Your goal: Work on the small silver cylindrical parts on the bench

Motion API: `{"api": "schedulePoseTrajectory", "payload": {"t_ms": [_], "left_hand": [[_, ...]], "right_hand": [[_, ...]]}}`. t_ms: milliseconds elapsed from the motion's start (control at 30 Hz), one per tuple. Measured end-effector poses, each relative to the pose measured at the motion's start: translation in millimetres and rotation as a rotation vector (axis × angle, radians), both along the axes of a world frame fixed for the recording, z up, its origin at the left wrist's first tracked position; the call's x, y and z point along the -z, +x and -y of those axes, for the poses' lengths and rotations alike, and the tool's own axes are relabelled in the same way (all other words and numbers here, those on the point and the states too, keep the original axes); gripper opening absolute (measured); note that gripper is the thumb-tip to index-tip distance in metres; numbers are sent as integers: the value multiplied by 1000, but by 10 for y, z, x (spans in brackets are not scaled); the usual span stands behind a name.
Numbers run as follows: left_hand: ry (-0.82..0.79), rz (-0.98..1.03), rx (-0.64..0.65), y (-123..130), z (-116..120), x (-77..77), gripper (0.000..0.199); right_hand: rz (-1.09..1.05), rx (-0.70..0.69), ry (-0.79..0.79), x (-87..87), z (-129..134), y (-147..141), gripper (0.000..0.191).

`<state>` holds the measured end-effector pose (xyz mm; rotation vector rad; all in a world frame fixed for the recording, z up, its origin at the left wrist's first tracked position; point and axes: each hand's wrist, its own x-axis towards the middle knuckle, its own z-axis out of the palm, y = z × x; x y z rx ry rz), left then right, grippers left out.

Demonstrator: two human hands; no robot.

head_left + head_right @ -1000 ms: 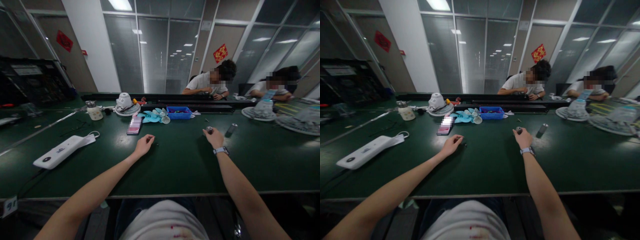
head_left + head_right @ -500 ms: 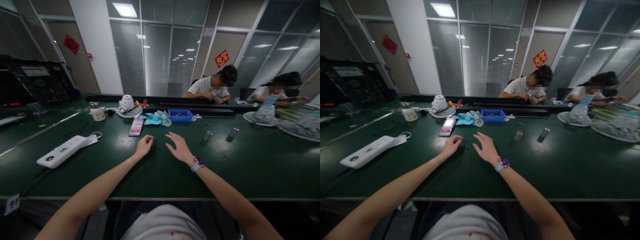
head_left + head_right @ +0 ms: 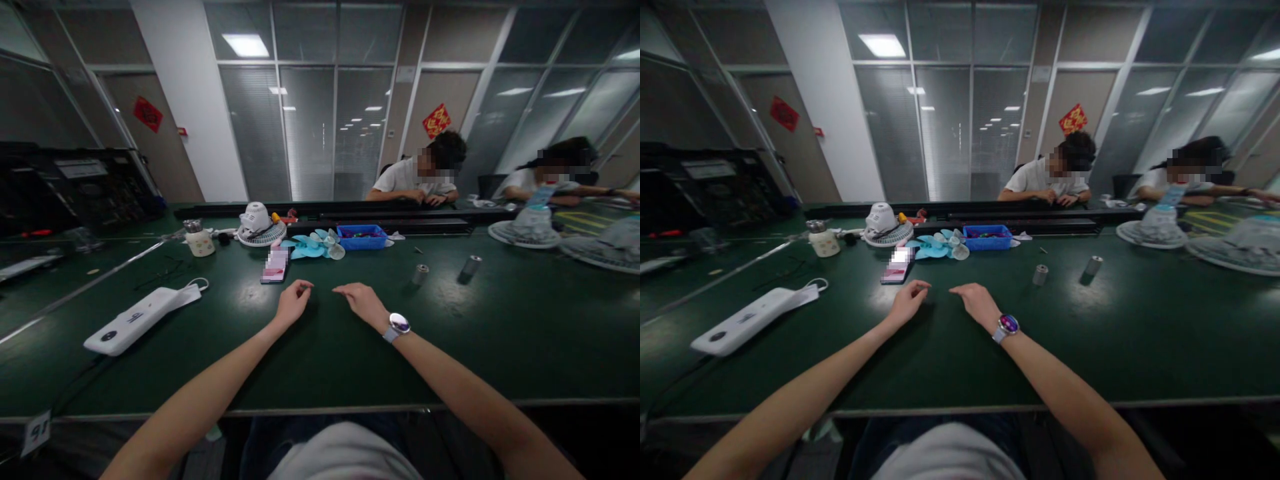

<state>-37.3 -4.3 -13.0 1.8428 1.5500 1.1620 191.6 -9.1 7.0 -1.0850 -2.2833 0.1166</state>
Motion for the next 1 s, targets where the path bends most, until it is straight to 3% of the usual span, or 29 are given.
{"api": "schedulePoseTrajectory", "payload": {"t_ms": [200,333,500,1000], "left_hand": [[-24,-9,50,-1,-3,5,23],[-12,-35,51,6,-5,22,23],[-12,-48,52,3,-9,29,24],[-6,-47,52,21,1,32,23]], "right_hand": [[-97,565,259,-163,-403,968,35],[-85,786,261,-130,-492,1467,35],[-53,860,211,-48,-513,1592,35],[-62,829,230,-70,-527,1612,33]]}}
